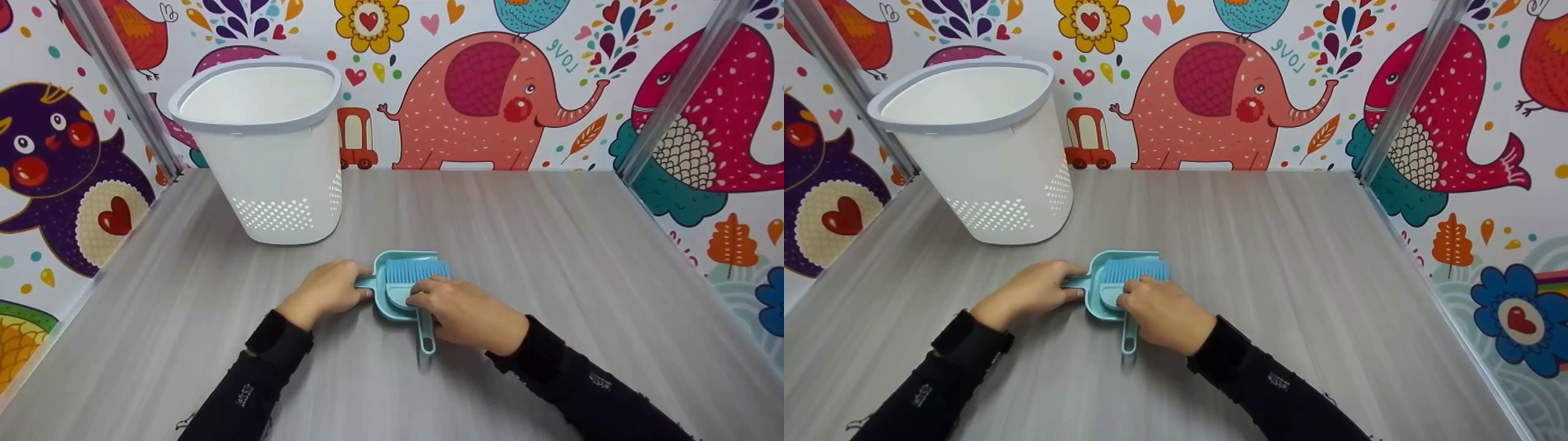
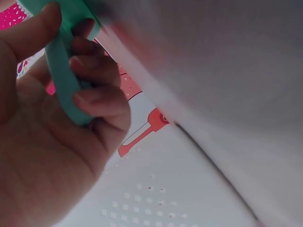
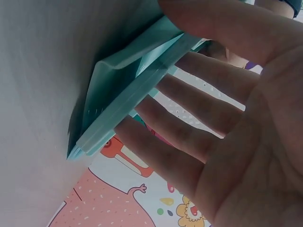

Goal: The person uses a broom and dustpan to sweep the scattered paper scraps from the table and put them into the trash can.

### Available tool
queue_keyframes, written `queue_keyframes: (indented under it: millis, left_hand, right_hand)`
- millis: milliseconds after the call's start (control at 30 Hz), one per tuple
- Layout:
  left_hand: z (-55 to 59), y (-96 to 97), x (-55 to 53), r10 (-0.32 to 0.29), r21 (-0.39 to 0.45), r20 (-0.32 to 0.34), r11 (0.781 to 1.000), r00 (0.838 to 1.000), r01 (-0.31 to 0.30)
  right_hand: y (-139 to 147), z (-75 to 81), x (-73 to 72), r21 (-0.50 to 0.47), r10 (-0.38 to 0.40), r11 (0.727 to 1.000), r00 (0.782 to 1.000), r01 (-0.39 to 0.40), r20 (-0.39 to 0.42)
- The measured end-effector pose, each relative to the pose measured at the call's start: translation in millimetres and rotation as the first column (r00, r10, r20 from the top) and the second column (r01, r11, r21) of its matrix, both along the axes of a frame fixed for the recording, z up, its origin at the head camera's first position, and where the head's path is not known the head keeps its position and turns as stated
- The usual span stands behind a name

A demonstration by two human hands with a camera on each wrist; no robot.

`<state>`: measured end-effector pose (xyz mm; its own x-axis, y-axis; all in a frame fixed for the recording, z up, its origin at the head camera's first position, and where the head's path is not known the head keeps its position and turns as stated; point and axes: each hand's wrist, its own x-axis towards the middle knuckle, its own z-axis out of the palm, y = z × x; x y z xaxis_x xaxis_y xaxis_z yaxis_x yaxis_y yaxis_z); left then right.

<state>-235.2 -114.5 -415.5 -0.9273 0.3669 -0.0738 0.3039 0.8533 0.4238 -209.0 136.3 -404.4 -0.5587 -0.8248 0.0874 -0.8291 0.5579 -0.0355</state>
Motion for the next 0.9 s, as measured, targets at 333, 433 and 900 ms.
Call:
queue_keyframes:
  millis: [333,433,900]
  left_hand:
    - [-2.2,-0.3,-0.4,-0.015,-0.009,-0.016,1.000,1.000,0.015]
    - [-2.8,-0.5,0.2,-0.013,-0.009,-0.018,1.000,1.000,0.013]
    - [-1.3,1.7,0.7,-0.047,-0.050,-0.036,0.998,0.998,0.045]
  right_hand:
    - [3.2,0.2,-0.2,-0.043,0.032,0.998,0.996,-0.035,-0.079]
    - [3.9,0.9,0.2,-0.039,0.032,0.999,0.995,-0.035,-0.094]
    - [4.4,5.6,0.0,0.000,-0.029,1.000,0.999,0.029,-0.032]
